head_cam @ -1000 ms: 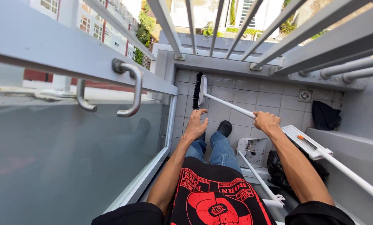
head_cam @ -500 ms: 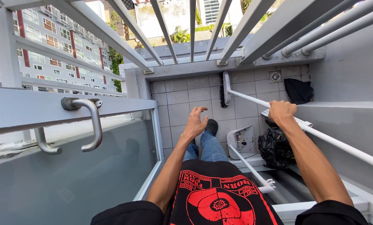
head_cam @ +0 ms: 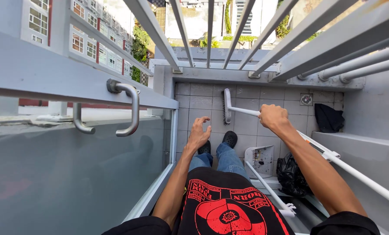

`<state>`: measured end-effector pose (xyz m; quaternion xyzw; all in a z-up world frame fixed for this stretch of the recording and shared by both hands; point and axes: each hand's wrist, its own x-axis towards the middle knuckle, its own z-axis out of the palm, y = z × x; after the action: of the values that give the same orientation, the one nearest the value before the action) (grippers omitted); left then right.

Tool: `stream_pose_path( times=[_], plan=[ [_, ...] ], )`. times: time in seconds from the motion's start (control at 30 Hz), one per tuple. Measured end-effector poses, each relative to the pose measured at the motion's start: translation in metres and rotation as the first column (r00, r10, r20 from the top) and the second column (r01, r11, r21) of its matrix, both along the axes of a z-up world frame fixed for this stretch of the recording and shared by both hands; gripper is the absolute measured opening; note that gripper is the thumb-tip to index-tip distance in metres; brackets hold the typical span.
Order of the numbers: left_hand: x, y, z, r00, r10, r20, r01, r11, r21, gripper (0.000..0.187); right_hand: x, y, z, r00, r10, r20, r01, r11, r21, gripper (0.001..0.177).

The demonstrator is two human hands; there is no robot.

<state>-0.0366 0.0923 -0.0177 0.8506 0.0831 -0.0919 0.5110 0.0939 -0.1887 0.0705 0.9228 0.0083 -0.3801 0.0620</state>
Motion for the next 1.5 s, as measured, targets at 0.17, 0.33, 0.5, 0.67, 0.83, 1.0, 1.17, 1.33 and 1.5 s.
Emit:
stream_pose_path(
  times=[0.17, 0.33, 0.5, 0.67, 0.83, 1.0, 1.17, 1.33, 1.5],
  plan=[
    [-0.017, 0.031, 0.005, 0.996, 0.079, -0.046, -0.079, 0.997, 0.013, 0.037, 0.002, 0.07, -0.003, 0.999, 0.004, -0.035, 0.0, 0.993, 0.115, 0.036],
    [-0.027, 0.048, 0.009, 0.988, 0.128, -0.082, -0.126, 0.992, 0.028, 0.037, -0.006, 0.129, -0.047, 1.0, 0.011, -0.025, -0.006, 0.982, 0.189, 0.034],
    [-0.029, 0.051, 0.013, 0.986, 0.124, -0.114, -0.12, 0.992, 0.045, 0.038, -0.018, 0.136, -0.122, 0.998, 0.05, -0.024, -0.048, 0.994, 0.095, 0.028],
    [-0.024, 0.033, 0.002, 0.991, 0.076, -0.106, -0.073, 0.997, 0.029, 0.037, -0.017, 0.07, -0.107, 0.997, -0.044, -0.069, 0.046, 0.999, 0.021, 0.032],
    [-0.004, -0.001, -0.004, 0.999, -0.004, -0.044, 0.005, 1.0, 0.006, 0.036, -0.027, -0.01, -0.103, 0.981, -0.156, -0.112, 0.151, 0.987, -0.056, 0.031],
    [0.02, -0.042, 0.007, 0.992, -0.114, -0.047, 0.114, 0.993, -0.008, 0.035, -0.032, -0.092, -0.086, 0.967, -0.239, -0.091, 0.227, 0.966, -0.127, 0.032],
    [0.03, -0.074, 0.006, 0.981, -0.195, 0.021, 0.195, 0.981, -0.019, 0.036, -0.035, -0.171, -0.075, 0.944, -0.32, -0.077, 0.301, 0.934, -0.191, 0.033],
    [0.027, -0.08, 0.005, 0.976, -0.215, 0.019, 0.215, 0.977, -0.005, 0.036, -0.027, -0.199, -0.051, 0.953, -0.299, 0.053, 0.303, 0.928, -0.218, 0.036],
    [0.019, -0.069, 0.012, 0.975, -0.195, -0.107, 0.196, 0.98, 0.008, 0.036, -0.017, -0.168, -0.036, 0.991, -0.097, 0.09, 0.113, 0.974, -0.195, 0.028]
  ],
)
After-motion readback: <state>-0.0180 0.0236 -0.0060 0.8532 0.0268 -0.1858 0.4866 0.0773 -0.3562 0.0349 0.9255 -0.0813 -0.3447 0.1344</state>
